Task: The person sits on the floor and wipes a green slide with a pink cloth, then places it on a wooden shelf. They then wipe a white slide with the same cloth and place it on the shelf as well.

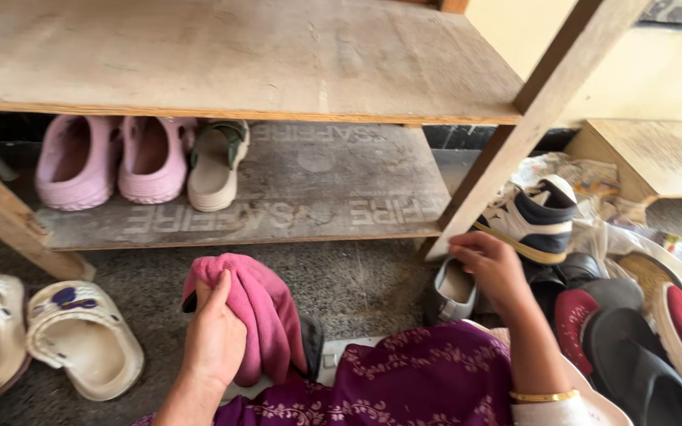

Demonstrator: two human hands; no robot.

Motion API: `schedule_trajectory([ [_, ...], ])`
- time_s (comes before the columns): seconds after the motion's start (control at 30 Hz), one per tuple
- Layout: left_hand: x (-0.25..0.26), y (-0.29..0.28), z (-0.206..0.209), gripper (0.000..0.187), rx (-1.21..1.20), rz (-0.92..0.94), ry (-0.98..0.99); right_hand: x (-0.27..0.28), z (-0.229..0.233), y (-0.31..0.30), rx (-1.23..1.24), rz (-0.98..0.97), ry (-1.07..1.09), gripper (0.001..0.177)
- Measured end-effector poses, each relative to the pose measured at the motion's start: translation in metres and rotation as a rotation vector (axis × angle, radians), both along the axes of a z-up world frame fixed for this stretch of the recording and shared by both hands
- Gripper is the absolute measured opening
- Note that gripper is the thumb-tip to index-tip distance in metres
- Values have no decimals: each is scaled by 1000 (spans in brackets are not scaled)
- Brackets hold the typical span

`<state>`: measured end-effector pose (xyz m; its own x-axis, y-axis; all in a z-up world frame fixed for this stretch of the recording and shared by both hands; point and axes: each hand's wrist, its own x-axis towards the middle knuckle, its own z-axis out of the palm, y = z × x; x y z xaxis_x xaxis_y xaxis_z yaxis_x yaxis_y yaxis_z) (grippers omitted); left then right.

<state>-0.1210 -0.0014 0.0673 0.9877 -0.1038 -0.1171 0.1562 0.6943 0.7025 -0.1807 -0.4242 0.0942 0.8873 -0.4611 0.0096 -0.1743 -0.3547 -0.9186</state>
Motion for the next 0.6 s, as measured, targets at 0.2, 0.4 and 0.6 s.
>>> schedule_trajectory([
  [0.2,2,-21,29,53,-140,-138,99,-77,-9,-58,-37,-171,-19,21],
  [0.4,-21,-88,75,49,-307,-268,32,-159,36,-42,-544,-461,87,21],
  [0.6,-23,-165,77,41,-510,-327,94,-239,40,-58,-464,-661,112,22],
])
